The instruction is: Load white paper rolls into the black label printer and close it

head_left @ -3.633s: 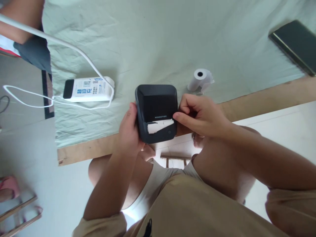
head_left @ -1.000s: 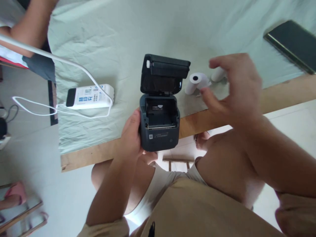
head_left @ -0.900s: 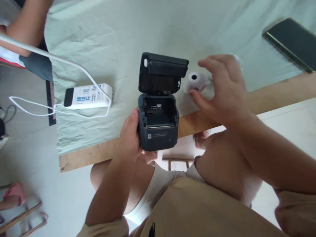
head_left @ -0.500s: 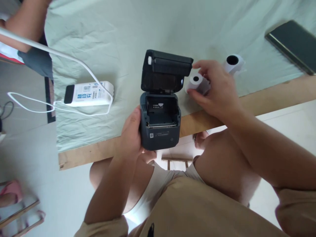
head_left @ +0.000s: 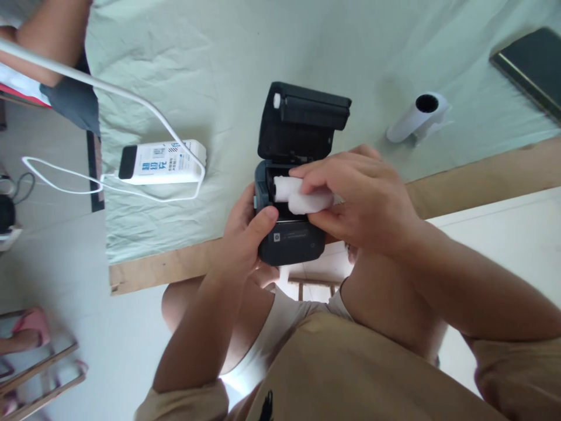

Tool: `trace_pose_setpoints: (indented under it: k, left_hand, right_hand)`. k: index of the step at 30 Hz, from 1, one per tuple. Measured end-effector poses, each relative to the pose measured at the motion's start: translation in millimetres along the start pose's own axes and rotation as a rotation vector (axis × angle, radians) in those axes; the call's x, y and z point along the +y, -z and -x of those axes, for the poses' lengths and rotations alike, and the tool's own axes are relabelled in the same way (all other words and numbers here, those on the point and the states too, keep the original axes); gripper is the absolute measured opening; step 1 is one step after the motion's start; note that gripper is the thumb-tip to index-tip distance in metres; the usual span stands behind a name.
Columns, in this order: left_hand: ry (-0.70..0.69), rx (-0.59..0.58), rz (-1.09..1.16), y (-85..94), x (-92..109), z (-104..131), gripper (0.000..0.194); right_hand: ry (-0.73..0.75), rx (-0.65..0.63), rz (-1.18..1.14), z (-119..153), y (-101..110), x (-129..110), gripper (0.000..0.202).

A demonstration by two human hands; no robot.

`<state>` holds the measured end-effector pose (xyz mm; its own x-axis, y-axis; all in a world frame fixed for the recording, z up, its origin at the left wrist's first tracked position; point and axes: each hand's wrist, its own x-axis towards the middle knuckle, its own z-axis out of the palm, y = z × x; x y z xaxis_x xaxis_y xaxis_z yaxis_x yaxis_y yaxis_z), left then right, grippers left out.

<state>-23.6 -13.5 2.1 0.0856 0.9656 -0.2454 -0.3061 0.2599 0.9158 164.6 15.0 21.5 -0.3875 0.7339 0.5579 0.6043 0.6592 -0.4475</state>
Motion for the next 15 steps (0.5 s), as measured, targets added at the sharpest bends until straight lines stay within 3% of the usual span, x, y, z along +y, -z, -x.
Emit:
trace_pose_setpoints:
  k: [2, 6, 15]
  left_hand:
    - [-0.034, -0.047, -0.003, 2.6, -2, -2, 0.041]
    - [-0.042, -0.024, -0.002, -1.4, -1, -3, 0.037]
    - [-0.182, -0.09, -0.111, 11.2, -7, -4, 0.066]
  right_hand:
    - [0.069, 0.045, 0.015, 0, -7, 5, 0.015]
    - [0.1, 0.073, 0.035, 2, -4, 5, 0.016]
    - [0.2, -0.147, -0.132, 16, -1, -4, 0.023]
